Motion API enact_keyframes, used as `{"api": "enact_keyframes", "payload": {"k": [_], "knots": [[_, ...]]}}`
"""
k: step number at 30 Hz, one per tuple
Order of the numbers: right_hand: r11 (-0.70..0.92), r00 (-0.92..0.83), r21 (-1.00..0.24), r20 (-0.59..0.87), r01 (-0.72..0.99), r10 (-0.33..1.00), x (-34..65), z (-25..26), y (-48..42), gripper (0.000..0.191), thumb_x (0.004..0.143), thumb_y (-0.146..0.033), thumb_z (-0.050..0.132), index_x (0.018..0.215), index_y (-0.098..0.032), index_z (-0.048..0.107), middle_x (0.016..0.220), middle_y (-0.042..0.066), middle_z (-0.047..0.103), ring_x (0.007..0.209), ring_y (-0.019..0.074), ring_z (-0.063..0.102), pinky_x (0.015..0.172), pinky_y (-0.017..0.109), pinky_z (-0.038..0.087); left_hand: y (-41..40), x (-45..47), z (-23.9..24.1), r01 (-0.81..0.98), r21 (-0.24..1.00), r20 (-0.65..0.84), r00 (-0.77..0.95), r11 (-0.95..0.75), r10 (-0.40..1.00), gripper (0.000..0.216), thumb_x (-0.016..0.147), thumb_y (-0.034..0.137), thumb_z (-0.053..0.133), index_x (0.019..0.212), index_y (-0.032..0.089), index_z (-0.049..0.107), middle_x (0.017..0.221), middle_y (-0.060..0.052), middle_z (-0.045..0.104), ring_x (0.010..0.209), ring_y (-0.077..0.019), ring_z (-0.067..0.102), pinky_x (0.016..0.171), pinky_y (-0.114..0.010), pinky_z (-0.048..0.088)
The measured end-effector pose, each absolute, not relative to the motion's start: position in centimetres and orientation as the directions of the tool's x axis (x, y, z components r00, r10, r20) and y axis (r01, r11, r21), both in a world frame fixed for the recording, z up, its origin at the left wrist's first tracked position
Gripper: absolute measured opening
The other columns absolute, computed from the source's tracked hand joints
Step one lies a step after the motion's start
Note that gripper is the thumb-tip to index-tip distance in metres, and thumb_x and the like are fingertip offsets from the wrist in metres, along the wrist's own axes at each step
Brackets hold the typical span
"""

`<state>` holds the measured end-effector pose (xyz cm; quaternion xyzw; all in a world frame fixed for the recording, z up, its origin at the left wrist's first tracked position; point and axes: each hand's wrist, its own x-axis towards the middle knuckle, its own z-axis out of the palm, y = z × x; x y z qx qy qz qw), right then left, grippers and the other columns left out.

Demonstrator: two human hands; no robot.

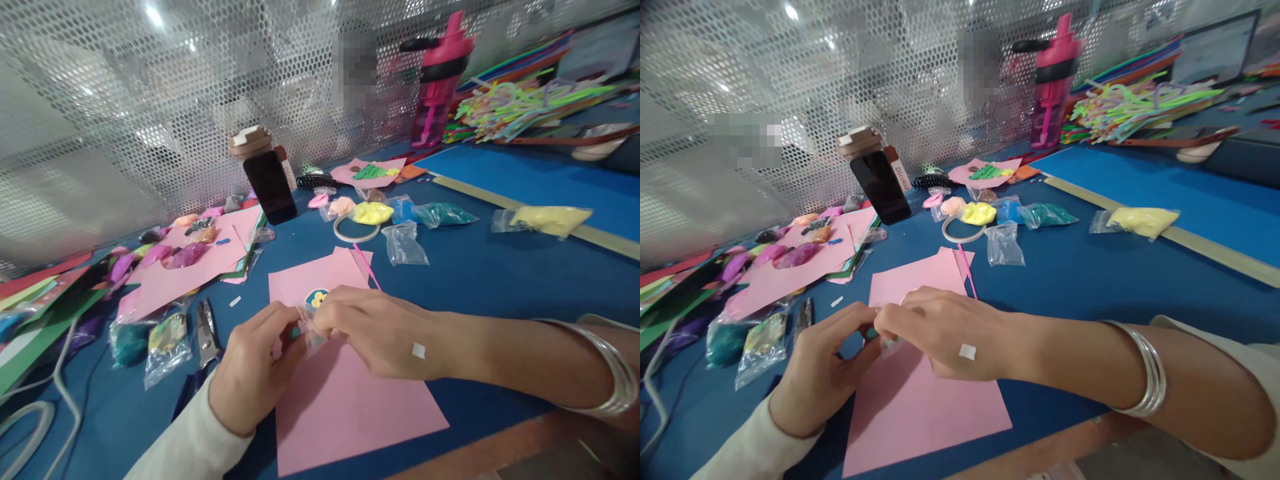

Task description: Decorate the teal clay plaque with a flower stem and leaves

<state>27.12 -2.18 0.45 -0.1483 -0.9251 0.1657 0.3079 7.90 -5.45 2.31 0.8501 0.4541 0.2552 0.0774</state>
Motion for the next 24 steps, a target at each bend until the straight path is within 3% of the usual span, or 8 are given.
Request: {"api": "enact_keyframes", "payload": {"k": [7,12,16,19,21,24], "knots": [[0.882,-0.639,-0.424,0.625,0.205,0.448,26.9,1.1,-1.7,0.018,0.078,-0.004,0.045,0.088,-0.019,0.044,0.082,0.000,0.060,0.077,0.0107,0.056,0.070,0.021,0.044,-5.6,7.6,2.0,0.726,0.093,0.592,0.510,-0.682,0.624,0.011,0.078,0.010,0.048,0.079,0.020,0.052,0.066,0.002,0.058,0.055,-0.0081,0.053,0.052,-0.016,0.040],[0.855,-0.600,-0.453,0.620,0.251,0.505,26.6,1.3,-1.7,0.016,0.077,-0.005,0.048,0.086,-0.018,0.046,0.079,0.000,0.060,0.072,0.0100,0.056,0.063,0.019,0.043,-5.4,6.9,2.3,0.735,0.175,0.595,0.450,-0.655,0.665,0.008,0.078,0.011,0.049,0.080,0.018,0.051,0.066,0.002,0.057,0.057,-0.0078,0.055,0.054,-0.016,0.042],[0.795,-0.587,-0.563,0.572,0.226,0.572,26.5,1.5,-1.6,0.015,0.076,-0.005,0.047,0.086,-0.017,0.047,0.078,0.001,0.059,0.069,0.0099,0.057,0.063,0.021,0.044,-5.1,6.8,2.2,0.761,0.216,0.624,0.374,-0.612,0.686,0.007,0.078,0.014,0.049,0.080,0.018,0.053,0.065,0.002,0.057,0.057,-0.0079,0.055,0.054,-0.017,0.043],[0.633,-0.560,-0.754,0.452,0.176,0.694,26.4,1.7,-1.6,0.019,0.078,-0.011,0.049,0.096,-0.016,0.046,0.082,0.003,0.061,0.077,0.0123,0.060,0.067,0.024,0.047,-5.1,7.0,2.1,0.771,0.232,0.643,0.336,-0.593,0.688,0.005,0.078,0.015,0.051,0.079,0.019,0.055,0.064,0.002,0.058,0.056,-0.0083,0.055,0.054,-0.018,0.043],[0.433,-0.578,-0.892,0.285,0.133,0.765,26.2,1.7,-1.6,0.026,0.077,-0.014,0.052,0.102,-0.015,0.047,0.084,0.004,0.064,0.081,0.0141,0.062,0.068,0.025,0.048,-5.3,7.1,2.0,0.772,0.176,0.674,0.357,-0.610,0.647,0.007,0.078,0.014,0.053,0.080,0.019,0.057,0.065,0.002,0.060,0.058,-0.0085,0.057,0.054,-0.017,0.044],[0.136,-0.683,-0.989,0.058,0.062,0.728,26.0,1.8,-1.5,0.016,0.079,-0.017,0.052,0.093,-0.011,0.058,0.083,0.006,0.066,0.079,0.0140,0.063,0.072,0.027,0.049,-5.6,7.1,2.0,0.757,0.058,0.715,0.424,-0.650,0.557,0.010,0.076,0.010,0.055,0.081,0.019,0.059,0.070,0.001,0.063,0.061,-0.0086,0.059,0.057,-0.016,0.045]]}}
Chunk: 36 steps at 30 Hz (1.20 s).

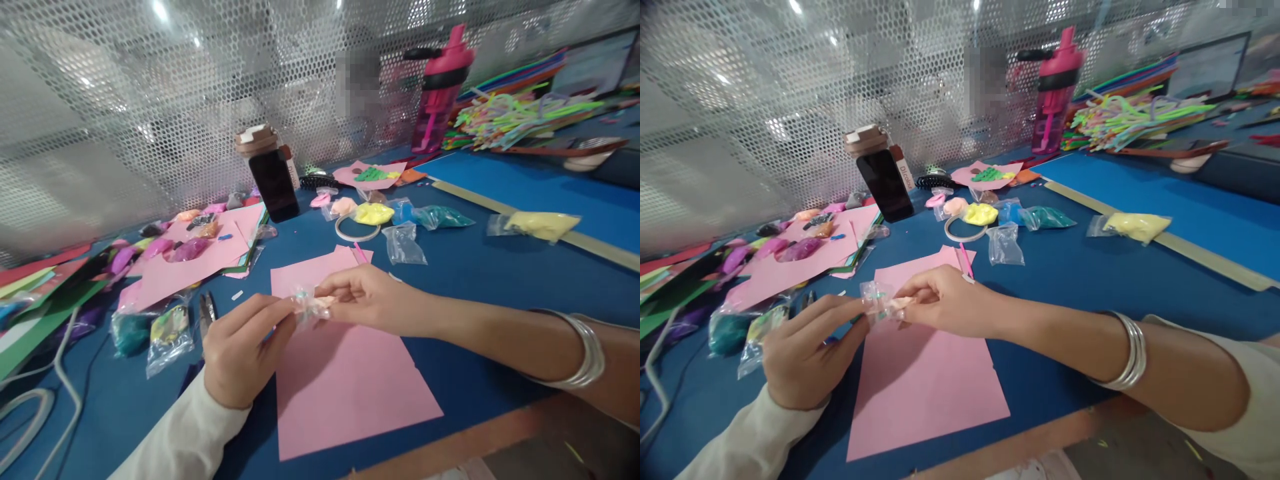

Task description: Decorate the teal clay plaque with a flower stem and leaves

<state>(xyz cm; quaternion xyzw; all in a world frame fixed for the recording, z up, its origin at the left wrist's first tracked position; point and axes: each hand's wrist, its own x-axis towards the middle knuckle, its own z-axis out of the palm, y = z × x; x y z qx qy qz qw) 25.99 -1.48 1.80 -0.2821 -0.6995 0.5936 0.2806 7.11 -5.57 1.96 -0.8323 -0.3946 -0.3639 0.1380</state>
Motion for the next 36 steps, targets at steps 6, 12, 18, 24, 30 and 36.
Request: {"api": "enact_keyframes", "payload": {"k": [6,12,18,24,30,36], "knots": [[-0.151,-0.663,-0.980,-0.030,-0.127,0.748,25.6,1.7,-1.3,0.008,0.073,-0.015,0.061,0.077,-0.010,0.065,0.068,0.002,0.065,0.067,0.0094,0.062,0.070,0.023,0.048,-5.3,6.9,2.1,0.793,0.080,0.671,0.406,-0.604,0.621,0.013,0.078,0.014,0.053,0.088,0.016,0.061,0.068,0.000,0.062,0.059,-0.0082,0.058,0.055,-0.015,0.044],[-0.196,-0.613,-0.959,-0.029,-0.207,0.790,25.6,0.9,-1.2,0.006,0.074,-0.010,0.059,0.074,-0.012,0.065,0.066,-0.002,0.059,0.063,0.0054,0.054,0.065,0.019,0.043,-5.1,7.1,2.3,0.751,0.355,0.556,0.310,-0.557,0.772,0.017,0.078,0.020,0.055,0.092,0.017,0.063,0.062,0.002,0.060,0.052,-0.0075,0.053,0.051,-0.017,0.043],[-0.112,-0.703,-0.986,0.006,-0.121,0.711,25.7,1.1,-1.6,0.008,0.075,-0.014,0.055,0.078,-0.012,0.063,0.072,0.000,0.051,0.063,0.0083,0.047,0.057,0.022,0.039,-5.6,7.4,1.9,0.670,0.478,0.504,0.321,-0.569,0.802,0.016,0.075,0.018,0.057,0.091,0.019,0.061,0.075,0.000,0.065,0.060,-0.0099,0.058,0.054,-0.018,0.046],[0.209,-0.606,-0.978,0.152,0.024,0.781,25.7,2.2,-2.4,0.012,0.077,-0.011,0.048,0.071,-0.011,0.059,0.073,0.001,0.047,0.064,0.0086,0.045,0.056,0.023,0.037,-6.2,7.5,2.8,0.735,0.239,0.618,0.389,-0.635,0.683,0.012,0.078,0.019,0.056,0.087,0.015,0.060,0.061,0.001,0.059,0.051,-0.0070,0.053,0.050,-0.015,0.043],[0.089,-0.658,-0.996,0.074,-0.012,0.749,26.1,1.8,-2.1,0.012,0.079,-0.020,0.049,0.073,-0.013,0.056,0.070,0.000,0.045,0.058,0.0077,0.044,0.046,0.020,0.035,-6.2,7.6,3.2,0.730,0.111,0.651,0.460,-0.675,0.605,0.011,0.081,0.014,0.049,0.084,0.015,0.059,0.066,-0.001,0.061,0.055,-0.0072,0.056,0.051,-0.014,0.044],[0.070,-0.676,-0.997,0.065,-0.020,0.734,25.9,1.5,-2.2,0.020,0.078,-0.031,0.053,0.070,-0.013,0.056,0.066,-0.001,0.044,0.054,0.0069,0.042,0.045,0.020,0.034,-6.0,7.4,2.5,0.731,0.043,0.628,0.510,-0.681,0.588,0.013,0.080,0.011,0.046,0.087,0.014,0.057,0.065,0.000,0.057,0.055,-0.0071,0.054,0.052,-0.014,0.042]]}}
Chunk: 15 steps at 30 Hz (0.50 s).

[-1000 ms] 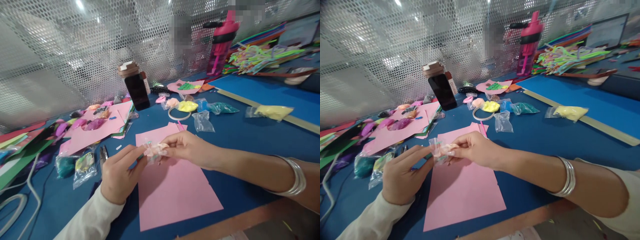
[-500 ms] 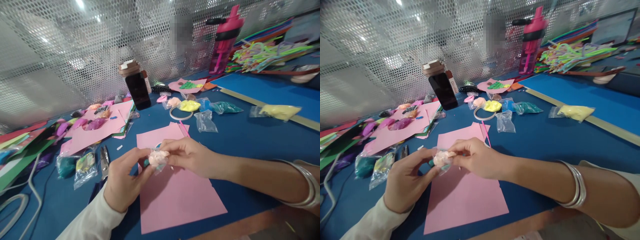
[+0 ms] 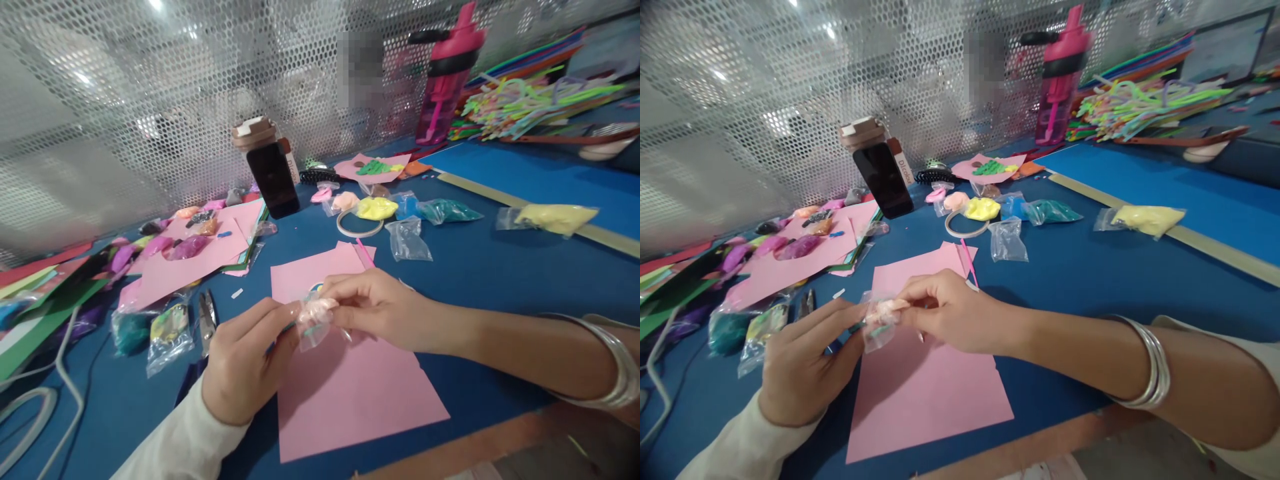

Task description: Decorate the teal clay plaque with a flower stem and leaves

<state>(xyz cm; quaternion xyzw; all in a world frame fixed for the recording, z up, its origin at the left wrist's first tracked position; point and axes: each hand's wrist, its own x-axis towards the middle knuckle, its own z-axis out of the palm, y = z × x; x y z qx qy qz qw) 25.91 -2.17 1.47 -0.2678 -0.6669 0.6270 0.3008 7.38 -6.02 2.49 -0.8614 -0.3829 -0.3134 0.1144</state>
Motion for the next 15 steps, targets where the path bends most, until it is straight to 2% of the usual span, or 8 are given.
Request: {"api": "enact_keyframes", "payload": {"k": [3,5,7,9,11,13,15], "knots": [[0.108,-0.633,-0.994,0.088,-0.007,0.769,25.8,1.7,-2.2,0.021,0.078,-0.030,0.053,0.064,-0.013,0.054,0.064,-0.001,0.045,0.052,0.0067,0.043,0.046,0.020,0.034,-5.9,7.0,2.6,0.726,0.035,0.628,0.519,-0.687,0.580,0.013,0.079,0.009,0.047,0.084,0.016,0.056,0.066,0.000,0.058,0.058,-0.0076,0.054,0.053,-0.015,0.042],[0.116,-0.579,-0.993,0.080,0.025,0.811,26.0,1.8,-1.8,0.024,0.079,-0.029,0.051,0.059,-0.014,0.051,0.061,-0.001,0.046,0.049,0.0065,0.043,0.046,0.021,0.034,-5.7,6.5,2.8,0.757,0.116,0.635,0.441,-0.643,0.634,0.010,0.079,0.011,0.047,0.080,0.017,0.056,0.062,0.001,0.057,0.056,-0.0077,0.053,0.053,-0.016,0.041],[0.107,-0.491,-0.989,0.045,0.099,0.870,26.4,1.9,-1.0,0.027,0.080,-0.029,0.048,0.057,-0.015,0.047,0.057,-0.001,0.047,0.046,0.0066,0.042,0.044,0.022,0.033,-5.2,5.9,3.0,0.790,0.316,0.637,0.233,-0.525,0.735,0.011,0.082,0.017,0.047,0.078,0.017,0.057,0.056,0.003,0.053,0.050,-0.0070,0.049,0.050,-0.017,0.039],[0.182,-0.377,-0.957,0.086,0.226,0.922,26.9,1.8,0.2,0.028,0.081,-0.028,0.045,0.055,-0.016,0.044,0.055,-0.001,0.045,0.046,0.0076,0.042,0.045,0.023,0.032,-4.6,5.4,3.0,0.725,0.569,0.554,0.010,-0.388,0.833,0.015,0.084,0.025,0.046,0.086,0.018,0.059,0.053,0.004,0.049,0.047,-0.0065,0.045,0.047,-0.018,0.037],[0.398,-0.296,-0.814,0.290,0.424,0.910,27.6,1.6,1.6,0.026,0.081,-0.026,0.043,0.057,-0.015,0.046,0.062,0.001,0.045,0.054,0.0101,0.044,0.051,0.025,0.034,-4.1,5.2,2.8,0.577,0.754,0.424,-0.061,-0.315,0.903,0.023,0.085,0.029,0.045,0.100,0.019,0.058,0.057,0.004,0.047,0.050,-0.0067,0.044,0.049,-0.018,0.038],[0.549,-0.298,-0.557,0.480,0.623,0.825,28.3,1.1,2.9,0.019,0.080,-0.021,0.043,0.066,-0.013,0.053,0.076,0.005,0.047,0.070,0.0143,0.048,0.061,0.027,0.036,-3.8,5.2,2.4,0.449,0.837,0.356,-0.013,-0.313,0.934,0.030,0.084,0.031,0.046,0.110,0.019,0.055,0.066,0.002,0.049,0.059,-0.0081,0.047,0.057,-0.020,0.042],[0.546,-0.331,-0.390,0.496,0.741,0.803,28.9,0.6,4.0,0.020,0.081,-0.019,0.040,0.073,-0.013,0.057,0.084,0.008,0.048,0.076,0.0163,0.049,0.066,0.029,0.036,-3.8,5.6,2.1,0.399,0.857,0.340,0.038,-0.326,0.940,0.035,0.083,0.030,0.047,0.115,0.019,0.052,0.077,0.000,0.051,0.066,-0.0093,0.051,0.065,-0.023,0.045]]}}
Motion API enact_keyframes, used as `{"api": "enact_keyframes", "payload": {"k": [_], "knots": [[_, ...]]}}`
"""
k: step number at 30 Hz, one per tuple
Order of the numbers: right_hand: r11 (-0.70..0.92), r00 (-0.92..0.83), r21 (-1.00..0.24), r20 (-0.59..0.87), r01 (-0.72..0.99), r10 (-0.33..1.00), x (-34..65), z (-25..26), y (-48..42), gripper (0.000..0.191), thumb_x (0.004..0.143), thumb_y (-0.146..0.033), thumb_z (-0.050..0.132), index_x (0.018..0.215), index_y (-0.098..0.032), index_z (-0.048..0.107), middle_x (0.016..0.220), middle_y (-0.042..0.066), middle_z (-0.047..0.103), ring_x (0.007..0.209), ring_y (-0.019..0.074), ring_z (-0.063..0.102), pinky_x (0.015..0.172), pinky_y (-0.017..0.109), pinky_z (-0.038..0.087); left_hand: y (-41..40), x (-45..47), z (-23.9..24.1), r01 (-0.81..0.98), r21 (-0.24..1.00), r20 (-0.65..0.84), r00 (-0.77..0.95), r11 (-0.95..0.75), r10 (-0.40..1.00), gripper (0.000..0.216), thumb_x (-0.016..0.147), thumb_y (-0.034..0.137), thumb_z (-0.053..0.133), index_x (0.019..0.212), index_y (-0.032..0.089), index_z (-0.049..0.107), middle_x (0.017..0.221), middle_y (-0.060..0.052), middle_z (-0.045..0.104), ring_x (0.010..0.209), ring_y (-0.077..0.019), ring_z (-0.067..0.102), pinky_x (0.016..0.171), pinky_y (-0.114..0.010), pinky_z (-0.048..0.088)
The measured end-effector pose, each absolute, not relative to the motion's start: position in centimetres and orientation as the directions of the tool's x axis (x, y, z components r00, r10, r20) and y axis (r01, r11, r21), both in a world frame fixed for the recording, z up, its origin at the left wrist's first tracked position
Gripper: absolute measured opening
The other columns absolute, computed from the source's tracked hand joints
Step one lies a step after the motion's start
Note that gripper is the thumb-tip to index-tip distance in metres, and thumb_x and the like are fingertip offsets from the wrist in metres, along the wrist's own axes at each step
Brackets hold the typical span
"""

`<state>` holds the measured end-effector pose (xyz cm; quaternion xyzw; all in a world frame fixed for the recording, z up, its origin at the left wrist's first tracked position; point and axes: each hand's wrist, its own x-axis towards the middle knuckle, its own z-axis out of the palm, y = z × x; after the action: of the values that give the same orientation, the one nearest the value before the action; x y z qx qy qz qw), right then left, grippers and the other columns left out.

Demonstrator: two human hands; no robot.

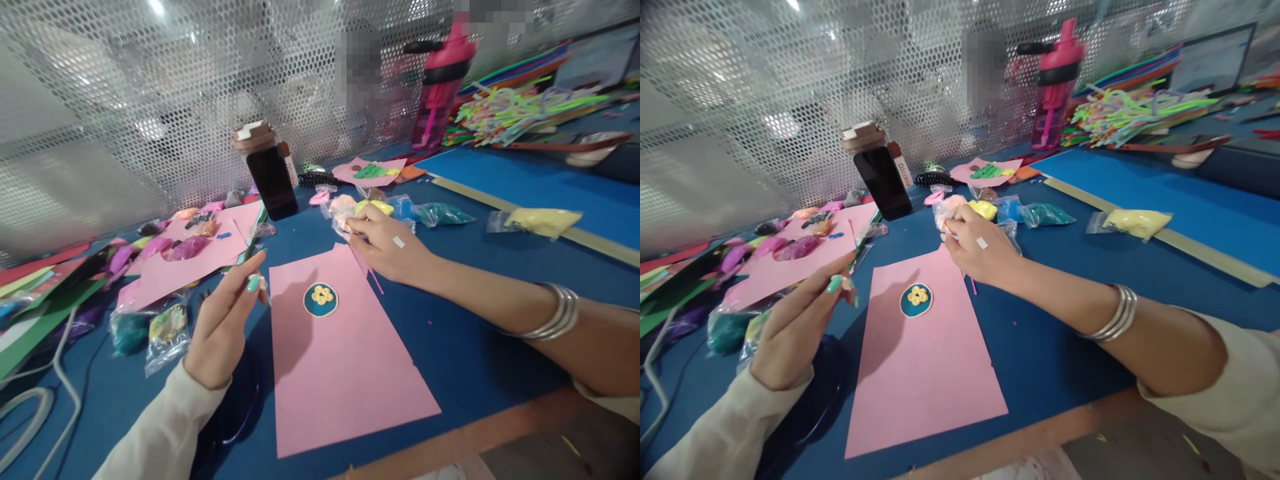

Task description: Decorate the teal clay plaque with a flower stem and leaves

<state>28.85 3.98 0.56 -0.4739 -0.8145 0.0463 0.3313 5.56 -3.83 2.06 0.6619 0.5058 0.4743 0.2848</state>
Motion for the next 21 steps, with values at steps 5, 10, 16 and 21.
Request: {"api": "enact_keyframes", "payload": {"k": [5,10,16,21], "knots": [[0.503,-0.322,-0.259,0.516,0.825,0.794,29.2,0.0,5.2,0.020,0.078,-0.015,0.043,0.066,-0.013,0.059,0.075,0.008,0.055,0.070,0.0173,0.050,0.063,0.029,0.036,-4.4,6.3,1.7,0.503,0.771,0.393,0.109,-0.392,0.913,0.039,0.081,0.027,0.052,0.119,0.019,0.044,0.096,-0.005,0.058,0.085,-0.0150,0.059,0.079,-0.027,0.047],[0.555,-0.344,-0.741,0.445,0.377,0.827,27.5,1.3,2.7,0.019,0.074,-0.025,0.056,0.082,-0.009,0.062,0.077,0.007,0.061,0.068,0.0145,0.055,0.065,0.028,0.043,-5.2,6.8,1.8,0.577,0.642,0.461,0.236,-0.505,0.856,0.032,0.085,0.017,0.044,0.117,0.020,0.044,0.107,-0.006,0.060,0.104,-0.0155,0.054,0.088,-0.025,0.044],[-0.134,-0.830,-0.975,0.076,-0.178,0.552,25.3,2.3,-1.2,0.044,0.082,-0.048,0.045,0.079,-0.008,0.063,0.073,0.007,0.062,0.067,0.0114,0.059,0.069,0.028,0.048,-6.5,7.8,1.9,0.595,0.486,0.510,0.402,-0.640,0.761,0.036,0.082,0.008,0.042,0.115,0.023,0.044,0.119,-0.003,0.055,0.108,-0.0124,0.053,0.091,-0.020,0.042],[-0.143,-0.797,-0.975,0.052,-0.171,0.601,25.2,2.0,-1.6,0.034,0.073,-0.043,0.059,0.069,-0.010,0.060,0.062,0.001,0.059,0.058,0.0082,0.056,0.062,0.023,0.047,-6.5,7.6,2.2,0.673,0.457,0.467,0.375,-0.582,0.801,0.034,0.080,0.015,0.049,0.113,0.021,0.048,0.106,-0.004,0.063,0.092,-0.0149,0.061,0.075,-0.021,0.049]]}}
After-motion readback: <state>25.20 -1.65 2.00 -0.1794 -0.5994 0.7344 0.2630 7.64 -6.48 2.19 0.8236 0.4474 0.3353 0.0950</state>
